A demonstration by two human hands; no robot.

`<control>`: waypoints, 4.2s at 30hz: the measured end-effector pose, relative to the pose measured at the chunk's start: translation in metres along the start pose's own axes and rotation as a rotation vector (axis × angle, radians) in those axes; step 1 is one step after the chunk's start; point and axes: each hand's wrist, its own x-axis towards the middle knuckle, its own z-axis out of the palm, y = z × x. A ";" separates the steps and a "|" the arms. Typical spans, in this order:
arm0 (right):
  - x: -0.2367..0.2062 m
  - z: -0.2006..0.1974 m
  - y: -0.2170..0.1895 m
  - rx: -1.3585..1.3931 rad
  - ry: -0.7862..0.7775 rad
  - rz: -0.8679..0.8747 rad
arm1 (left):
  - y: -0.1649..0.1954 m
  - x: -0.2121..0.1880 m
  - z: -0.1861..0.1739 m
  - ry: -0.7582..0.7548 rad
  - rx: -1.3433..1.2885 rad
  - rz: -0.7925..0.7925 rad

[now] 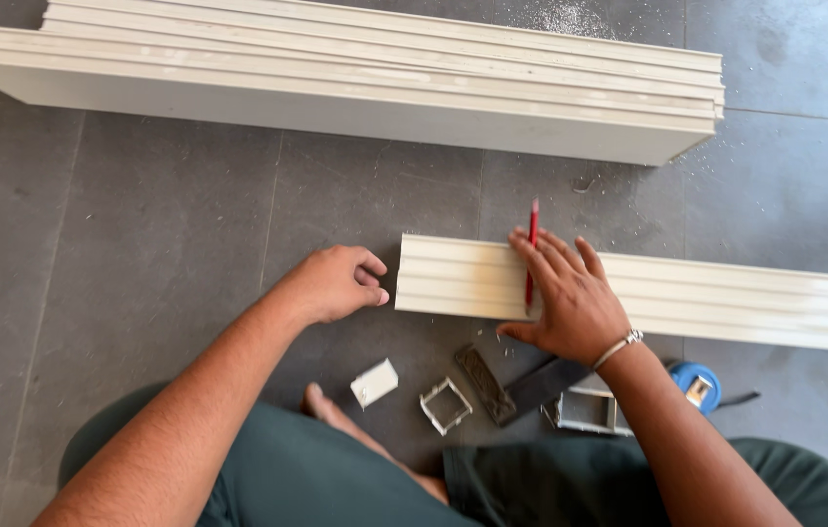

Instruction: The person sits on the floor with long white PVC profiles and marks them for cutting. They align a profile, fit a small mounting bracket to its end, measure with a tape measure, then use a try square and red pencil to mark cut lines, repeating the process on additional profiles.

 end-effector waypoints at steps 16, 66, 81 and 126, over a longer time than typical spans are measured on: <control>-0.089 -0.018 -0.010 0.576 0.428 0.219 | -0.028 -0.073 0.009 -0.003 0.059 -0.221; -0.060 -0.042 -0.025 0.611 0.774 0.203 | 0.027 -0.067 0.046 -0.099 -0.035 0.199; -0.053 -0.034 -0.071 0.645 0.577 0.083 | 0.060 -0.060 0.067 -0.338 -1.076 0.133; -0.060 -0.039 -0.075 0.531 0.416 0.200 | 0.078 -0.067 0.098 0.089 -0.625 0.330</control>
